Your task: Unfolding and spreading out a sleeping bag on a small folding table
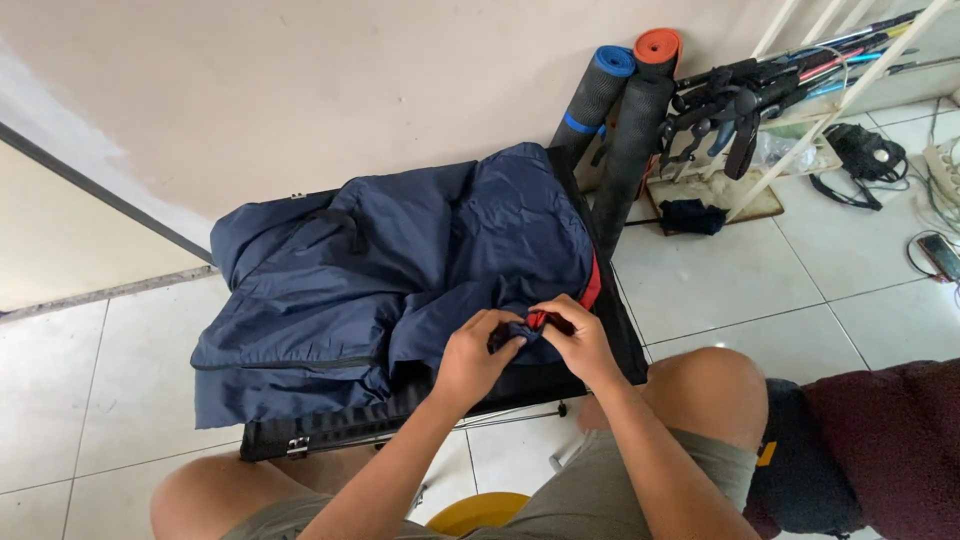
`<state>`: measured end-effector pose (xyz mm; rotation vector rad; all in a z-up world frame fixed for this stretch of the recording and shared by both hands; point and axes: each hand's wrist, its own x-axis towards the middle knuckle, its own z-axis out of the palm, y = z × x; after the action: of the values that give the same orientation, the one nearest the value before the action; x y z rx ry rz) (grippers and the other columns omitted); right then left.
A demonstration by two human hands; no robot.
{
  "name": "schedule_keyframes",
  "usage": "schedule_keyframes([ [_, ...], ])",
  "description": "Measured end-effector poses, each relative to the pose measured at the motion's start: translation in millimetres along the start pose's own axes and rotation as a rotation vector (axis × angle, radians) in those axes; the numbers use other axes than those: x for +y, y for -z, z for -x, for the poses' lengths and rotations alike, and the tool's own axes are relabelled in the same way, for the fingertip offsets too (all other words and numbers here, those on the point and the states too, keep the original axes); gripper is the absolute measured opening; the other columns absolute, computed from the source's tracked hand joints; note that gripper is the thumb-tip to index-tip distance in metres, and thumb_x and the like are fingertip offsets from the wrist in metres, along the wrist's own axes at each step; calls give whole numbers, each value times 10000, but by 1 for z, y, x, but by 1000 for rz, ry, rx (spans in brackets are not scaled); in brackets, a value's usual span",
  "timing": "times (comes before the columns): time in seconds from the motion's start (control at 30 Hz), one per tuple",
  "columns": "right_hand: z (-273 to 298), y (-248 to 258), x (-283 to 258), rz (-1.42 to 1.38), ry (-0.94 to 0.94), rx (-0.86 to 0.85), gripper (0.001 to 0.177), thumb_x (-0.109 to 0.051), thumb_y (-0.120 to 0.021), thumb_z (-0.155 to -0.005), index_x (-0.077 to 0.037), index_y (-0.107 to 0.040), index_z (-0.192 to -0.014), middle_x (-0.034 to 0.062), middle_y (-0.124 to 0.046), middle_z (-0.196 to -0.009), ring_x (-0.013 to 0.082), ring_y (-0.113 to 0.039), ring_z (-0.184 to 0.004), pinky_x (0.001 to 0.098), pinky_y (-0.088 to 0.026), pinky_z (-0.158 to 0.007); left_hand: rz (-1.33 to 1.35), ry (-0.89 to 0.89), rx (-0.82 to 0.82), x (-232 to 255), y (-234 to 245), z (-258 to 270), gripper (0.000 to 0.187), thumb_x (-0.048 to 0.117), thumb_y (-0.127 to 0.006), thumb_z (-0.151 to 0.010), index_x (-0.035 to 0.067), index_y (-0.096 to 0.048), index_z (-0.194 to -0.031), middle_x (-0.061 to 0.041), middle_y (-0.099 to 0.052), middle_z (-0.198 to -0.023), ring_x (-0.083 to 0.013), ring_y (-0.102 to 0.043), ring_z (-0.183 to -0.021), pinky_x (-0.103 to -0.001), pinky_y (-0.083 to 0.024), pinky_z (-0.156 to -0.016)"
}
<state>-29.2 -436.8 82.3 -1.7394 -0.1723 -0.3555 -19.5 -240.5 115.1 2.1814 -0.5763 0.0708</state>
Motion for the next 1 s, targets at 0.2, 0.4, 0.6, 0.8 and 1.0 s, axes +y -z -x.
schedule_keyframes([
  [0.2,-1,6,0,115,101,142,254,86,-759,-821,-60,-776,-1028,85,-669,-891,223,-658,-831,348,-516,-760,102,-38,116,4,2,0,175,-23,-835,-806,98,-751,-899,-23,-710,-843,-248,-771,-791,-328,-641,-630],
  [0.4,0,6,14,271,160,196,200,77,-753,-846,-49,-732,-1001,76,-627,-879,231,-641,-780,356,-526,-709,241,61,82,8,-6,12,241,-65,-783,-823,124,-747,-967,-55,-716,-864,-233,-719,-780,-327,-589,-607],
  [0.6,-1,4,5,91,163,-14,441,75,-703,-822,-77,-737,-1236,63,-597,-865,196,-590,-782,358,-505,-730,304,195,115,17,4,12,338,-96,-735,-833,137,-735,-1077,-104,-792,-930,-257,-707,-839,-361,-576,-668],
  [0.8,1,-4,5,199,129,-92,211,-3,-773,-861,-50,-772,-1067,97,-653,-806,247,-667,-724,364,-509,-666,245,167,118,16,9,13,347,-114,-689,-824,174,-736,-1011,3,-814,-877,-177,-607,-751,-258,-543,-675],
  [1.0,0,-4,5,189,40,-63,210,35,-713,-895,-43,-770,-1081,122,-694,-826,253,-691,-756,359,-519,-691,421,172,-11,10,-3,23,276,-60,-739,-877,120,-757,-1085,-146,-794,-957,-240,-739,-840,-354,-610,-716],
])
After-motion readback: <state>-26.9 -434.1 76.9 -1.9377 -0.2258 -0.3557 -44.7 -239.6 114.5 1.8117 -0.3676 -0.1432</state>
